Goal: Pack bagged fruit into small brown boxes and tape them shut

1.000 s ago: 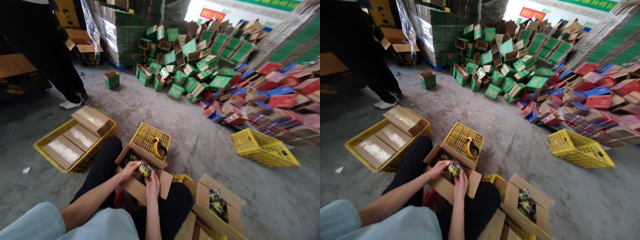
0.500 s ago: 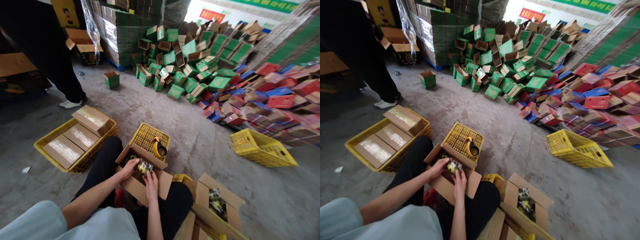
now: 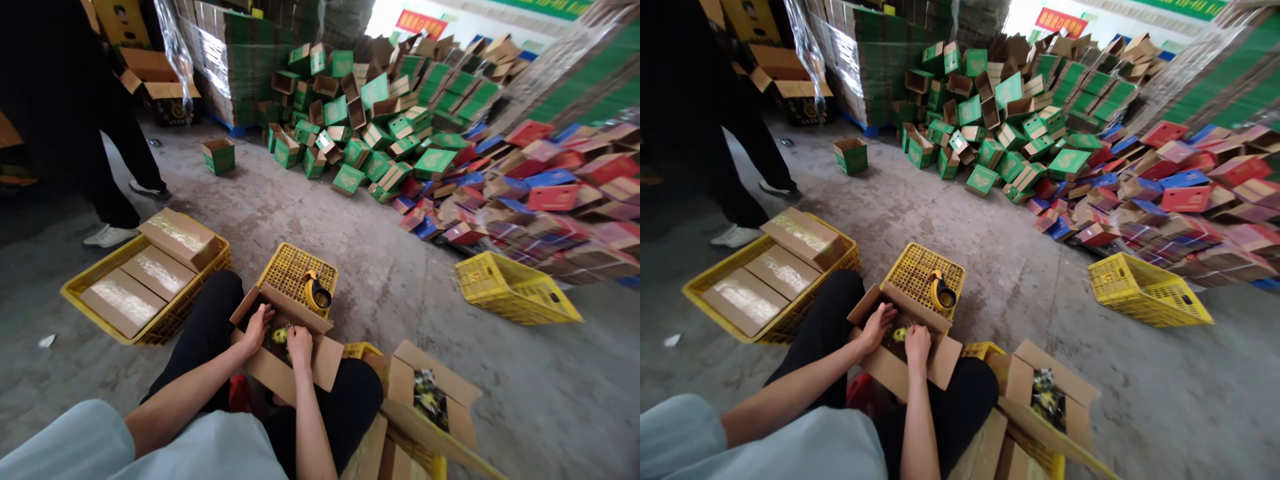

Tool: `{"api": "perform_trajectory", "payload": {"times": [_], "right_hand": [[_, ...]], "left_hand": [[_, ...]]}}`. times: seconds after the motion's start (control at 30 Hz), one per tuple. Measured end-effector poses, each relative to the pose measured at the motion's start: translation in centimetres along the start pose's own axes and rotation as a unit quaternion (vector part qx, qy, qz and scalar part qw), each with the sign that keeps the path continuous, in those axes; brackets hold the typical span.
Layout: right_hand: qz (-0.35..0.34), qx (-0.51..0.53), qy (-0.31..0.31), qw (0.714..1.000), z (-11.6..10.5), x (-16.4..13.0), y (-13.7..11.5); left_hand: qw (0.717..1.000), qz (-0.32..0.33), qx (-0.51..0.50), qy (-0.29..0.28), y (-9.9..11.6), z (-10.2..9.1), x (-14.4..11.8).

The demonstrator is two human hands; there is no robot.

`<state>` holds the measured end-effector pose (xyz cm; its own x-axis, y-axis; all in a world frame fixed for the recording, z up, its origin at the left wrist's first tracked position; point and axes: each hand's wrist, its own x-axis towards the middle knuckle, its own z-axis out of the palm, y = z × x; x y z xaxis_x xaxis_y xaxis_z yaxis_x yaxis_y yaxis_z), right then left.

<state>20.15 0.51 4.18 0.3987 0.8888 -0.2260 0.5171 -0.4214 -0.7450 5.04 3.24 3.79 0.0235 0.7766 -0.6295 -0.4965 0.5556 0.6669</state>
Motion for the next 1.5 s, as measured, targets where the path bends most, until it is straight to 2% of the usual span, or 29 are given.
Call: {"api": "perform_trajectory", "payload": {"times": [0.13,0.23,0.43,0.6,0.67,0.77,0.83,0.93,1.0,1.1,1.23,1.37,1.43,1.5], "right_hand": [[0.020,-0.081,-0.032,0.996,1.6,2.5,-1.7],[0.024,-0.107,-0.056,0.992,2.6,3.0,-2.3],[0.009,-0.113,-0.095,0.989,2.8,0.4,-1.1],[-0.009,-0.108,-0.099,0.989,3.2,-1.8,-0.5],[-0.022,-0.107,-0.113,0.988,2.6,-2.0,-0.6],[-0.056,-0.107,-0.110,0.987,0.2,-2.0,-0.2],[-0.082,-0.142,-0.074,0.984,-1.9,-2.1,0.6],[-0.081,-0.197,-0.076,0.974,-4.0,-2.8,1.7],[-0.080,-0.203,-0.081,0.973,-4.2,-3.5,2.1],[-0.090,-0.202,-0.061,0.973,-3.3,-4.1,1.8],[-0.094,-0.181,-0.027,0.979,-2.9,-4.2,1.2],[-0.078,-0.136,0.001,0.988,-4.5,-4.1,1.0],[-0.056,-0.048,0.024,0.997,-5.2,-4.4,0.5],[-0.028,0.081,0.052,0.995,-5.5,-4.9,-0.3]], "left_hand": [[1.000,-0.011,0.017,0.000,0.2,0.1,0.1],[0.999,-0.029,0.020,0.008,0.5,0.4,0.1],[0.999,-0.034,0.024,-0.004,0.5,0.4,-0.2],[0.991,-0.070,0.076,-0.080,0.2,0.1,0.1],[0.984,-0.097,0.108,-0.106,0.2,0.0,0.3],[0.978,-0.106,0.135,-0.117,0.1,-0.2,0.5],[0.979,-0.093,0.130,-0.125,0.0,-0.5,0.5],[0.980,-0.054,0.118,-0.151,-0.3,-0.9,0.3],[0.978,-0.037,0.120,-0.166,-0.5,-1.1,0.3],[0.974,-0.024,0.135,-0.182,-0.7,-1.2,0.4],[0.969,-0.008,0.155,-0.194,-0.8,-1.0,0.6],[0.964,0.003,0.179,-0.195,-0.8,-0.9,0.6],[0.958,0.017,0.202,-0.201,-0.8,-0.8,0.5],[0.951,0.028,0.225,-0.213,-0.7,-0.6,0.4]]}}
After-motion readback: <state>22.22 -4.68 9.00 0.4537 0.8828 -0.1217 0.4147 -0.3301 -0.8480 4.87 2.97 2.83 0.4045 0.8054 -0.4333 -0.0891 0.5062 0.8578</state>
